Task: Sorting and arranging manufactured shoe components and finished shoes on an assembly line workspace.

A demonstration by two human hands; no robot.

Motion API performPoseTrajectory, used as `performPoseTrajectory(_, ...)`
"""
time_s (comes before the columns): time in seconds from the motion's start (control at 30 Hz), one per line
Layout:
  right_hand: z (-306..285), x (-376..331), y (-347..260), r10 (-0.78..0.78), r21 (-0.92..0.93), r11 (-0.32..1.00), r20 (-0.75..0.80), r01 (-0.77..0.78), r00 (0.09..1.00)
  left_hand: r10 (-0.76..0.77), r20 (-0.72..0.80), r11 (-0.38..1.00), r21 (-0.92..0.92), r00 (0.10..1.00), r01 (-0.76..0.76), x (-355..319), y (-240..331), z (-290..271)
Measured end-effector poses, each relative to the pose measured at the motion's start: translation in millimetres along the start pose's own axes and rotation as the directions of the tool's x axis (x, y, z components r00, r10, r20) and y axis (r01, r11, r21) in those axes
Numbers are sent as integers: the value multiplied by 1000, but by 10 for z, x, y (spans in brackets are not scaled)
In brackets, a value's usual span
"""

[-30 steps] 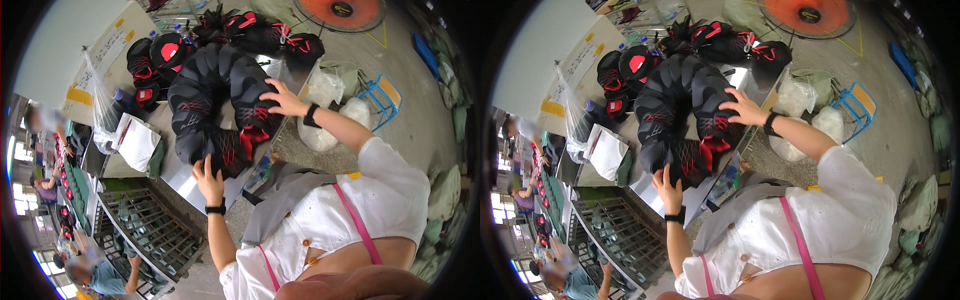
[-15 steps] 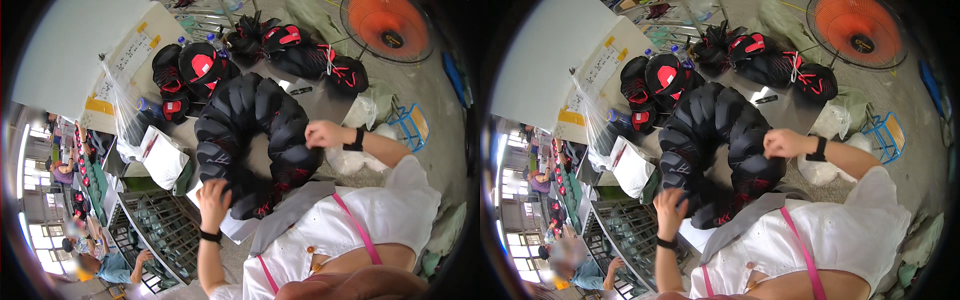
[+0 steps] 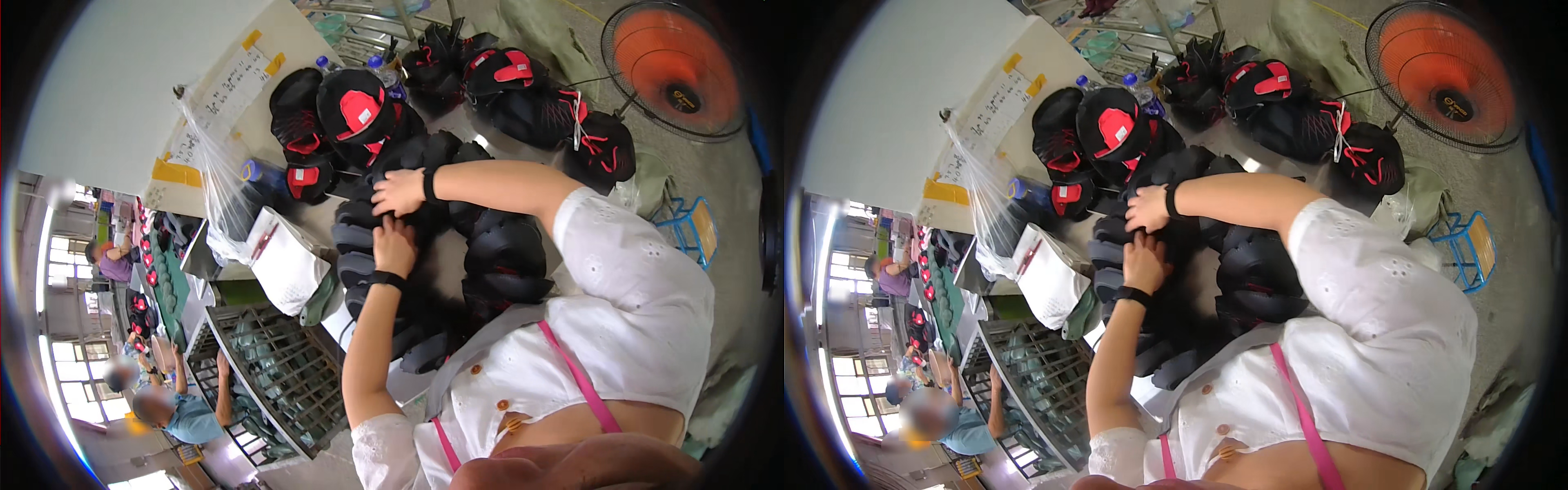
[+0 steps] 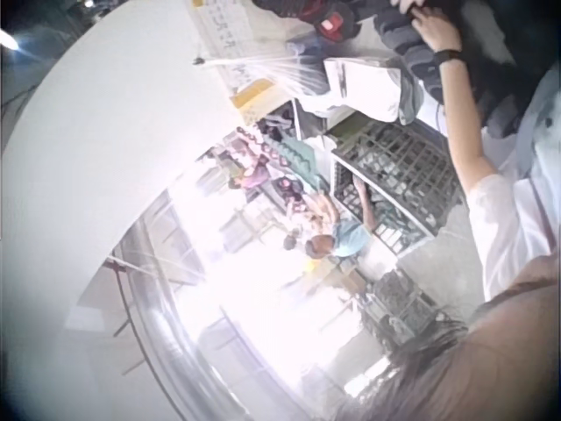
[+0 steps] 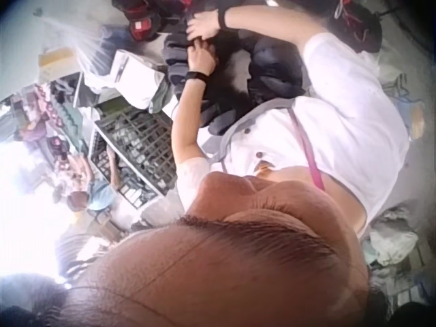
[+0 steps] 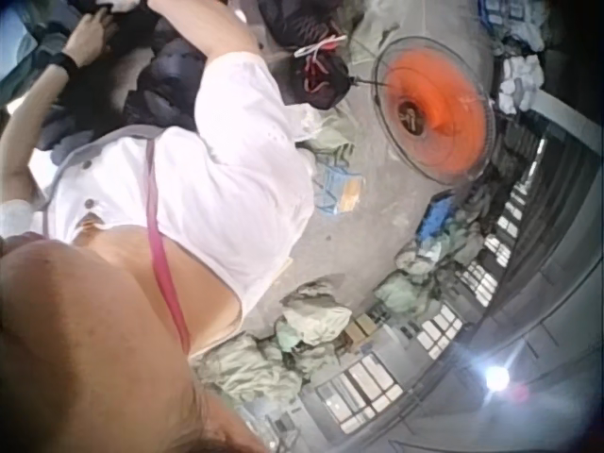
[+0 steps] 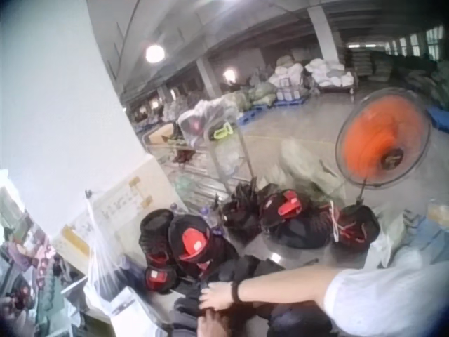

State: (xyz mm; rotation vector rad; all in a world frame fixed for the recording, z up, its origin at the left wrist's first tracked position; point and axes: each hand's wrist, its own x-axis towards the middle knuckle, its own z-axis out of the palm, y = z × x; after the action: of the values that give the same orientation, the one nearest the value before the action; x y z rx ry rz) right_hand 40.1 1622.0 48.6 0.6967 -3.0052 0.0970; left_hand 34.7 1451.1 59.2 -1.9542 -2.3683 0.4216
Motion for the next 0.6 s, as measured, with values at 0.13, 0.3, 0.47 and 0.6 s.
performPoseTrajectory(0.13, -71, -1, 7, 84, -194, 978, 12, -80, 996, -38, -45, 999, -19, 998, 37, -187, -181, -87)
performPoseTrajectory(0.3, -379, -256, 80, -41, -308, 948, 112, 74, 993, -153, 11, 988, -32, 988, 154, -507, -229, -155)
performPoseTrajectory(0.47, -819, -845, -38, -246, -220, 942, 61, 253, 967, -141, 5, 984, 107, 990, 139, -420, -41, -101)
performPoseTrajectory(0.6, -885, -1360, -89, -3, -110, 994, 6, 3, 1000, -154, -12, 986, -60, 988, 153, -147, 93, -192)
